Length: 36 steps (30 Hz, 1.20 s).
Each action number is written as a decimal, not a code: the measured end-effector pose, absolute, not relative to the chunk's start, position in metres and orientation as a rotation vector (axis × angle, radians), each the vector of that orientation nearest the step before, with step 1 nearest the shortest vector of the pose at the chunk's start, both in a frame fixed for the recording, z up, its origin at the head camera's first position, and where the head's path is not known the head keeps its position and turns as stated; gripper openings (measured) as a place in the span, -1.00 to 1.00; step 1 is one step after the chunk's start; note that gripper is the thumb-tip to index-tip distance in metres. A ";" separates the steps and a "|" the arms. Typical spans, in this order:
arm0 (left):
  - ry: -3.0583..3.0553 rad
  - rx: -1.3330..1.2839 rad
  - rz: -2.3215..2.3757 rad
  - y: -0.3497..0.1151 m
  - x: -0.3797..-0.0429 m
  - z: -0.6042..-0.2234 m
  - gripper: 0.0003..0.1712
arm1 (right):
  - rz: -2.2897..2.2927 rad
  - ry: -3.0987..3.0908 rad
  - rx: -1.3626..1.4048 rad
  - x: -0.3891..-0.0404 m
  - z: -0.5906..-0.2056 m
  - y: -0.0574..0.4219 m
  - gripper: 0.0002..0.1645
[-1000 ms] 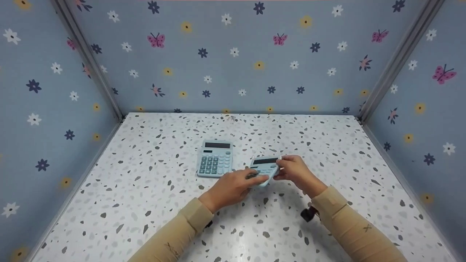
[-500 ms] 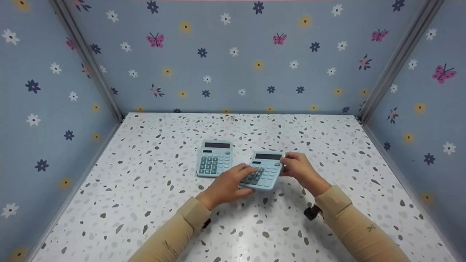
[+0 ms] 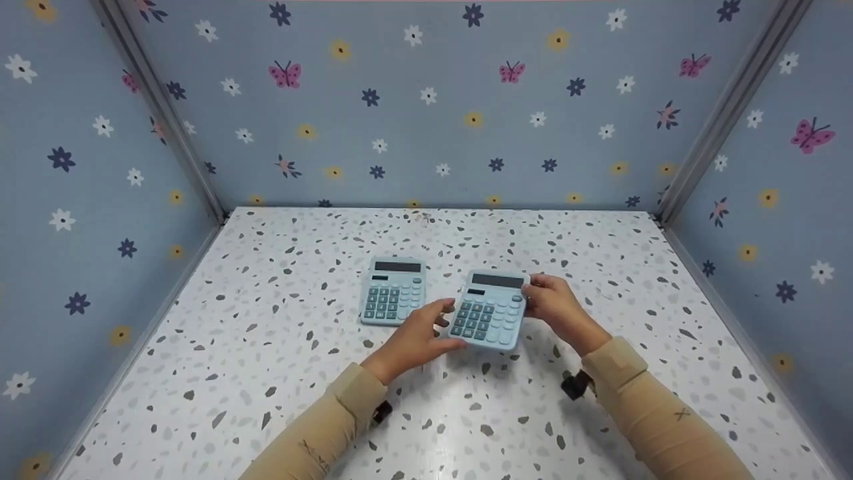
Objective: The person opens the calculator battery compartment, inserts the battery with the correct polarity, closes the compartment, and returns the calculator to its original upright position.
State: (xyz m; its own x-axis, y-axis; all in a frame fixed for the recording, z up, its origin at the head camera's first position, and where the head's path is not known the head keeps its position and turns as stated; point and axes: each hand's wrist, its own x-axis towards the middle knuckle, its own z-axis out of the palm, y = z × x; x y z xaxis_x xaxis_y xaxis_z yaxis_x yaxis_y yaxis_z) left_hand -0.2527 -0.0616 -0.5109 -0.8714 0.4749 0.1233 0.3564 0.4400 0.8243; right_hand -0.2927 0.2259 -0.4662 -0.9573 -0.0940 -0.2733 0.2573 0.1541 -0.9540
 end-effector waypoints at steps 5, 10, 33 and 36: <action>2.514 0.608 1.447 -0.060 -0.253 -0.510 -0.08 | -1.871 2.170 0.153 -0.297 -0.468 0.229 -0.49; 2.451 0.504 1.491 -0.058 -0.255 -0.508 -0.13 | -1.879 2.174 0.140 -0.301 -0.467 0.230 -0.50; 2.471 0.359 1.495 -0.040 -0.268 -0.497 -0.39 | -1.889 2.261 0.249 -0.322 -0.471 0.223 -0.59; 2.491 0.331 1.482 -0.039 -0.270 -0.498 -0.42 | -1.855 2.302 0.238 -0.326 -0.472 0.222 -0.54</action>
State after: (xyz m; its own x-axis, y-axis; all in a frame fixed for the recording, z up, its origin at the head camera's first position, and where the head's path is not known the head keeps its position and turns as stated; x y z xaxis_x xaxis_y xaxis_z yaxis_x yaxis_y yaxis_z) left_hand -0.2703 -0.0388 -0.4977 -0.9496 0.3041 -0.0761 0.0782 0.4650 0.8819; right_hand -0.3259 0.2222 -0.4718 -0.9718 0.0145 -0.2353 0.2330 0.2113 -0.9493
